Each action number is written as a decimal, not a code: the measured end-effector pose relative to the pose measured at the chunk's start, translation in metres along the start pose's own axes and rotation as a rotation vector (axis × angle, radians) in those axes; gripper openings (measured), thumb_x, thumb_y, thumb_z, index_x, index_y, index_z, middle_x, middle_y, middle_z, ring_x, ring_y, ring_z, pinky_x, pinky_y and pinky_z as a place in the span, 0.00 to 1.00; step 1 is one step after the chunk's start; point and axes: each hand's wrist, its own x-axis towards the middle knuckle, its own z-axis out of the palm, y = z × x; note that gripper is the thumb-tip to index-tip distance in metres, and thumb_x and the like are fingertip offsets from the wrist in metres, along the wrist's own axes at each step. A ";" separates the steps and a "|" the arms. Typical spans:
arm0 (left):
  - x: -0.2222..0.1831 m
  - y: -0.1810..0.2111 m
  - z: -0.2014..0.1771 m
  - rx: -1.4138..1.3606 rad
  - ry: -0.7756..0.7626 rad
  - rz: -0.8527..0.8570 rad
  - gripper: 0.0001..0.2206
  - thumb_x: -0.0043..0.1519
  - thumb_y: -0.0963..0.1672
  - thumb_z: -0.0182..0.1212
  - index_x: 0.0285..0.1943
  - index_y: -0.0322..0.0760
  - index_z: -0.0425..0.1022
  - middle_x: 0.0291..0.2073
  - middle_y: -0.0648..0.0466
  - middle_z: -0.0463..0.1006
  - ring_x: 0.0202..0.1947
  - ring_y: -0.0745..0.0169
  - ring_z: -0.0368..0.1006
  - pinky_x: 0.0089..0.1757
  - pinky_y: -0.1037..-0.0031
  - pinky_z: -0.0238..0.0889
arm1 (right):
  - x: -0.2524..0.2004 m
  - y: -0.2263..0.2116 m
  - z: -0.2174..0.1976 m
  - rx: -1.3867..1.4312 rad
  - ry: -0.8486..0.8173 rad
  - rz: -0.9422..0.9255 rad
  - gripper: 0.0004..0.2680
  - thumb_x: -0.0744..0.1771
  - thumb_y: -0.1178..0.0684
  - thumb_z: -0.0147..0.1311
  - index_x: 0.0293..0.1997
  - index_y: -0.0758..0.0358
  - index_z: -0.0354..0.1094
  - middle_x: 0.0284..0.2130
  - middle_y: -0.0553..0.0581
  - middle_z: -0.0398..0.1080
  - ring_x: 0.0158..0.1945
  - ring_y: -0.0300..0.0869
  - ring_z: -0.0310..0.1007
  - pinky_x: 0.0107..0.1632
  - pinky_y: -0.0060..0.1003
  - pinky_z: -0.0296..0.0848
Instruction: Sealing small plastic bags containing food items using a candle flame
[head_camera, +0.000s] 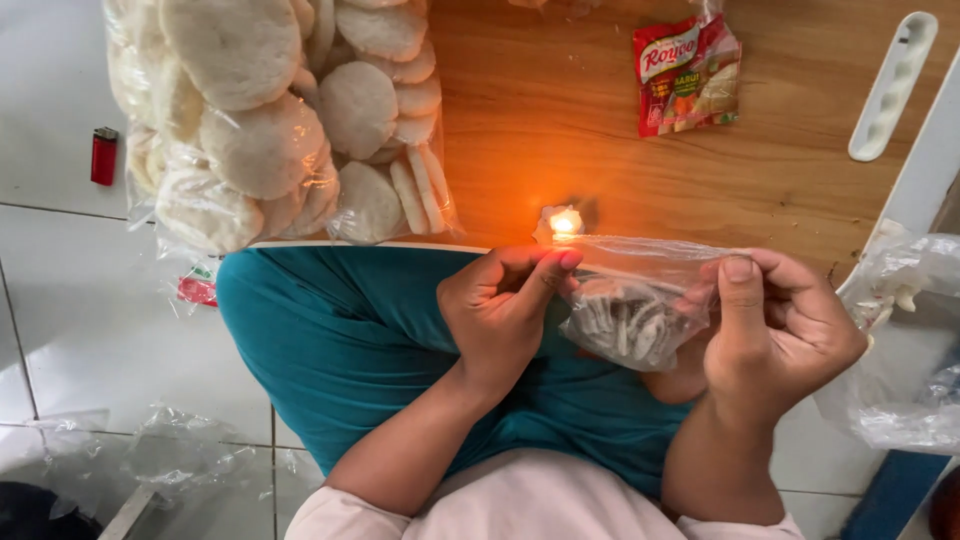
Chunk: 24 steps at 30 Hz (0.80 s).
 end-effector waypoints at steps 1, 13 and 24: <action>0.001 -0.001 -0.001 0.001 -0.001 -0.006 0.05 0.62 0.38 0.67 0.37 0.25 0.78 0.24 0.52 0.78 0.25 0.70 0.73 0.30 0.83 0.68 | 0.002 0.002 0.001 -0.002 0.000 0.005 0.01 0.73 0.68 0.52 0.48 0.80 0.67 0.34 0.65 0.71 0.31 0.41 0.69 0.39 0.28 0.70; -0.002 -0.013 -0.031 -0.072 0.098 -0.070 0.05 0.62 0.37 0.68 0.38 0.25 0.76 0.26 0.50 0.79 0.26 0.69 0.75 0.32 0.83 0.69 | 0.005 -0.004 0.035 0.053 -0.048 0.107 0.02 0.72 0.66 0.55 0.47 0.77 0.68 0.34 0.62 0.73 0.27 0.37 0.68 0.35 0.24 0.70; -0.008 0.000 -0.064 0.152 0.227 -0.037 0.06 0.60 0.38 0.70 0.33 0.26 0.77 0.24 0.50 0.80 0.23 0.71 0.74 0.28 0.86 0.65 | -0.003 -0.016 0.062 0.103 -0.190 0.134 0.03 0.70 0.66 0.56 0.44 0.79 0.69 0.33 0.63 0.75 0.28 0.38 0.73 0.35 0.24 0.73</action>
